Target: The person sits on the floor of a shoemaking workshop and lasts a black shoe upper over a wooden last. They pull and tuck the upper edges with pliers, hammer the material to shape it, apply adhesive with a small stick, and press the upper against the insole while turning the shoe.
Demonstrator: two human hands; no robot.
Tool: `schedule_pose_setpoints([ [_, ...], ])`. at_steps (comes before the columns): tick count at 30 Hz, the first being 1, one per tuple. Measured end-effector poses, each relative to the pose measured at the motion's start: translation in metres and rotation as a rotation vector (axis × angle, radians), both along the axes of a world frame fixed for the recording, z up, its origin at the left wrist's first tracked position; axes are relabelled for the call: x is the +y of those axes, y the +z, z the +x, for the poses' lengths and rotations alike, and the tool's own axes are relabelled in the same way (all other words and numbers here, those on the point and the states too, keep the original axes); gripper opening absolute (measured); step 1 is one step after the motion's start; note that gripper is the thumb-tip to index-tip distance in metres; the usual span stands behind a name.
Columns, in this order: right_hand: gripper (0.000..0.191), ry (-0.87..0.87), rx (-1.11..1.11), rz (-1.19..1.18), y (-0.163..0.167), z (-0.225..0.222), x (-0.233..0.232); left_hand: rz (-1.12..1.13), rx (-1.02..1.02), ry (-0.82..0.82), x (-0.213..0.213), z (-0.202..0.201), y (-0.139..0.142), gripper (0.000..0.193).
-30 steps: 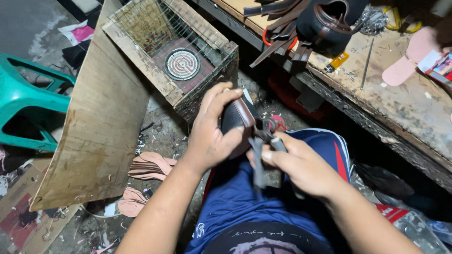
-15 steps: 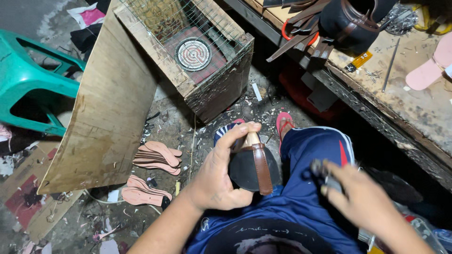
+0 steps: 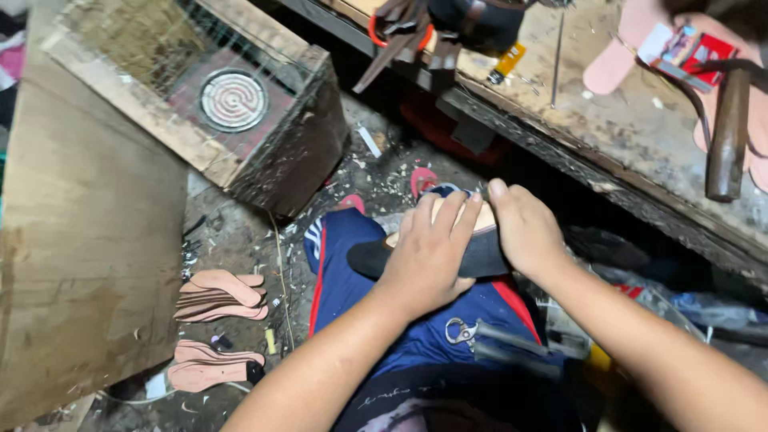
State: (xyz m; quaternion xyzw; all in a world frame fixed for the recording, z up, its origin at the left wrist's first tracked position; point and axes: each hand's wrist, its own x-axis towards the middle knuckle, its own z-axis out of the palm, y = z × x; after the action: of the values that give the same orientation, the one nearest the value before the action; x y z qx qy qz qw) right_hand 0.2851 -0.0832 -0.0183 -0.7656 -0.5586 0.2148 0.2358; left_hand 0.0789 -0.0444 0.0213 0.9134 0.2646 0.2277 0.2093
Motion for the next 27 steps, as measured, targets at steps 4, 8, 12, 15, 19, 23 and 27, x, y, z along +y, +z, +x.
schedule_pose_setpoints([
  [4, 0.063, -0.340, 0.398, 0.032, -0.035, 0.000, 0.009, -0.029, 0.113, -0.033, 0.007, 0.013, -0.006, 0.103],
  [8, 0.060, -0.304, 0.578, 0.068, -0.045, 0.016, 0.021, -0.074, 0.131, -0.039, 0.020, 0.022, -0.008, 0.104],
  [12, 0.051, -0.283, 0.882, 0.105, -0.050, 0.029, 0.030, -0.089, 0.154, -0.037, 0.028, 0.031, -0.005, 0.103],
  [15, 0.051, -0.284, 0.989, 0.112, -0.054, 0.034, 0.030, -0.095, 0.160, -0.029, 0.028, 0.037, -0.005, 0.104],
  [19, 0.049, -0.389, 0.951, 0.037, -0.050, 0.032, 0.027, -0.024, 0.088, -0.002, 0.023, 0.035, -0.008, 0.100],
  [23, 0.045, -0.432, 1.251, 0.046, -0.026, 0.015, 0.012, -0.107, -0.048, -0.016, 0.011, 0.014, -0.001, 0.098],
  [27, 0.027, -0.126, 1.407, 0.153, 0.019, -0.013, -0.025, -0.130, -0.272, -0.003, 0.000, -0.036, 0.026, 0.094],
])
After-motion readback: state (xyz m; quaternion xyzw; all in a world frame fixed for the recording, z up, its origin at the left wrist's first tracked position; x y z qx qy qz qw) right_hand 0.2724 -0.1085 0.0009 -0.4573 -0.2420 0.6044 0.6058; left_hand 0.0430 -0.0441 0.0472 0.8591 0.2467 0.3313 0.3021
